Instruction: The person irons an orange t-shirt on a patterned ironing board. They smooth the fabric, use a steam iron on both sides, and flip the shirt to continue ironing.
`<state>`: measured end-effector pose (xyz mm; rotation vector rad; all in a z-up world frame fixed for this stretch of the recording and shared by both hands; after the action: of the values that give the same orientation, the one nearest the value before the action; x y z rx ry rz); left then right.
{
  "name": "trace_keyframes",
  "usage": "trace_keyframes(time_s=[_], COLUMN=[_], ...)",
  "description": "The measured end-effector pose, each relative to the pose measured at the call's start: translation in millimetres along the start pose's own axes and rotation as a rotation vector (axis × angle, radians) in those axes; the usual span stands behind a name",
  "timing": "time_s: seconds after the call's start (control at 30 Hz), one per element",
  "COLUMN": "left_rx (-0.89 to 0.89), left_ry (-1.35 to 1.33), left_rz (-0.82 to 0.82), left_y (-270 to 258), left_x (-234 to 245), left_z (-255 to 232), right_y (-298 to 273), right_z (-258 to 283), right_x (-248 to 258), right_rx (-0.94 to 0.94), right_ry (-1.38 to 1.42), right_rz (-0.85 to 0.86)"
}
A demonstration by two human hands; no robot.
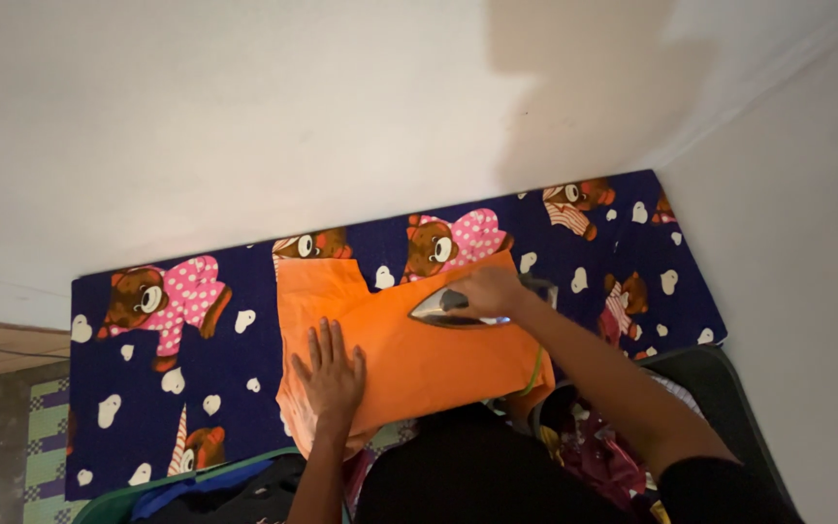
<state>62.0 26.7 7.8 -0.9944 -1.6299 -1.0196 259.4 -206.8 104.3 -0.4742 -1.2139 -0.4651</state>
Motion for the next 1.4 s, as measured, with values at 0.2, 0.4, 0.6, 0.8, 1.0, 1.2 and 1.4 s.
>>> trace_keyframes(time_s=[0.2, 0.4, 0.6, 0.8, 1.0, 1.2, 1.4], left_rx=[0.015, 0.01, 0.008, 0.014, 0.007, 0.007, 0.024], left_ry=[0.031, 0.002, -0.002, 0.033, 0.021, 0.043, 0.047], left_rz=[0.021, -0.018, -0.044, -0.026, 0.008, 0.053, 0.007], left_y=[1, 0, 0, 1, -1, 2, 6], left_x=[2, 4, 5, 5, 1, -2, 7], left_z=[-2, -2, -3, -3, -2, 2, 21], right_y=[15, 9, -23, -23, 8, 5, -15], right_z=[-5, -3, 16, 10, -7, 3, 36], right_x=[12, 1, -13, -17, -4, -1, -3], right_rx=[-0.15, -0.022, 0.049, -0.093, -0.096, -0.169, 0.015], right_ry=[-0.155, -0.122, -0.104, -0.019, 0.03, 0.017, -0.089], right_rz=[0.164, 0.012, 0.082, 0.115, -0.051, 0.029, 0.165])
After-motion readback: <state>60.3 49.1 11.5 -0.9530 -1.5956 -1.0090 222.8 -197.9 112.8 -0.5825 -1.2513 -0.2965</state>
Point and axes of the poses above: each hand's wrist, its own y-axis towards the middle knuckle, its own x-axis out of the back of the hand, z = x × y, the point moved 7 cm from there along y, towards the middle knuckle, and after that the axes turned 3 degrees about -x, right-handed, at the moved point
